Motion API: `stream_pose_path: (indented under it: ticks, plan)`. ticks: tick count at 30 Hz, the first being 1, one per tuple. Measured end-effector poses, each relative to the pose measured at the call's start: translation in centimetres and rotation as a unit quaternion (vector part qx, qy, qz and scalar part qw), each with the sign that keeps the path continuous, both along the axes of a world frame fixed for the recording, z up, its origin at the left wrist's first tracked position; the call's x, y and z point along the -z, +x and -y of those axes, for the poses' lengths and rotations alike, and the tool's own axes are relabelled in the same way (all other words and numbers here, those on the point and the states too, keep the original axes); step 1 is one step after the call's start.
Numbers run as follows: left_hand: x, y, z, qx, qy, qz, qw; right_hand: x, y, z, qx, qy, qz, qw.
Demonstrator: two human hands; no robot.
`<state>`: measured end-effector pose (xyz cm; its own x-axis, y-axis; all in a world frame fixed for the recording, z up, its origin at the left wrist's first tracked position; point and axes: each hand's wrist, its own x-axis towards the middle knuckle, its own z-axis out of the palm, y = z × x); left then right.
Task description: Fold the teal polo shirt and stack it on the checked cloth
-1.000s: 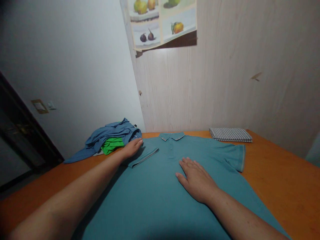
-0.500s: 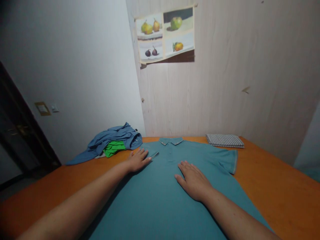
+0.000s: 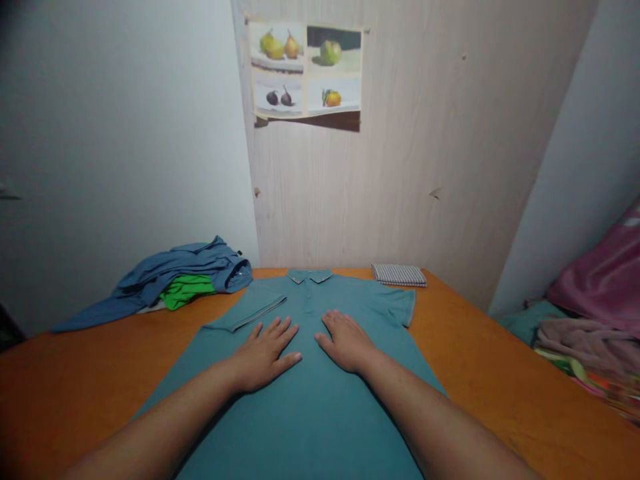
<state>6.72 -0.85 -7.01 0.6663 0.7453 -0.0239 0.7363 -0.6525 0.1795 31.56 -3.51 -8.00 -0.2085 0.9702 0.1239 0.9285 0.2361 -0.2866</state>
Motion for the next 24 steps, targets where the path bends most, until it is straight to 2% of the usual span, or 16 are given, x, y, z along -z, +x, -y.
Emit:
stream_pose_path:
  ticks: [9, 16, 19, 24]
  plan:
    - [-0.2, 0.2, 0.3, 0.001, 0.005, 0.004, 1.000, 0.0, 0.5, 0.0, -0.015, -0.019, 0.030, 0.999]
    - [-0.1, 0.2, 0.3, -0.002, 0.003, 0.005, 1.000, -0.6, 3.3, 0.4, -0.008, -0.070, 0.053, 0.996]
    - [-0.2, 0.2, 0.3, -0.003, 0.003, 0.008, 1.000, -0.6, 4.9, 1.9, 0.003, -0.075, 0.051, 0.996]
    - [-0.4, 0.4, 0.4, -0.009, -0.001, -0.001, 1.000, -0.1, 7.2, 5.8, 0.021, -0.055, 0.031, 0.998]
